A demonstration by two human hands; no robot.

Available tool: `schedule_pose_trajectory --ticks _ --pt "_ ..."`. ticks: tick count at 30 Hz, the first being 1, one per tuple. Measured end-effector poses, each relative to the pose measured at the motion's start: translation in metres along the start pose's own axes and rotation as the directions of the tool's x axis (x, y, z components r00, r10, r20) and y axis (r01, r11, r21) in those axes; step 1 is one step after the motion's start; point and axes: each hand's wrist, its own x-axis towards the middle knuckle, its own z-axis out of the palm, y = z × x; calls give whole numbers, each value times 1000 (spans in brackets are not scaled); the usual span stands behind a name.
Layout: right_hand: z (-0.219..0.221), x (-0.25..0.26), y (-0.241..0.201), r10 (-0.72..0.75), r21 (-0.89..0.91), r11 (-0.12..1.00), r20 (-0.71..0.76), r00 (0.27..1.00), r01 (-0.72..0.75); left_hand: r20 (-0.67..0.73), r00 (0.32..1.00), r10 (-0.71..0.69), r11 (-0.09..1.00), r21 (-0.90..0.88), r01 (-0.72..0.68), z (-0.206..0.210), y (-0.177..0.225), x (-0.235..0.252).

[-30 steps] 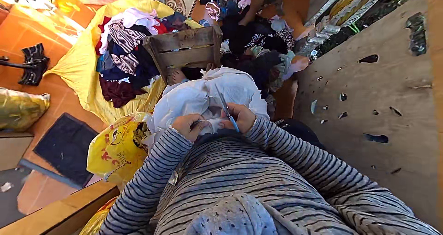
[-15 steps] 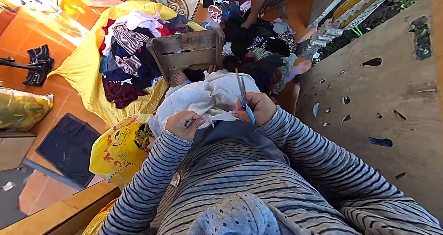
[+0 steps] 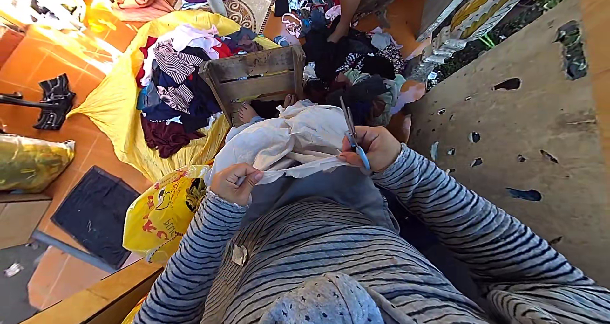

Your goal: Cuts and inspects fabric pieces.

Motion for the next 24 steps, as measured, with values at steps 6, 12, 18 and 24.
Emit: schedule_pose_trajectory --ticks 6,12,18,24 --pt "-1 5 -10 23 29 999 59 998 -25 -41 999 32 999 14 -31 -5 4 3" --pt "-59 -4 8 -92 -218 974 -147 985 58 -276 941 -195 972 76 223 -78 -5 -13" --pt "-116 16 -8 131 -119 962 -589 797 -246 -350 897 -271 924 166 344 -96 11 -2" --pt "-142 -17 57 253 -7 954 -526 812 -301 -533 604 -592 785 -214 581 -114 -8 -26"
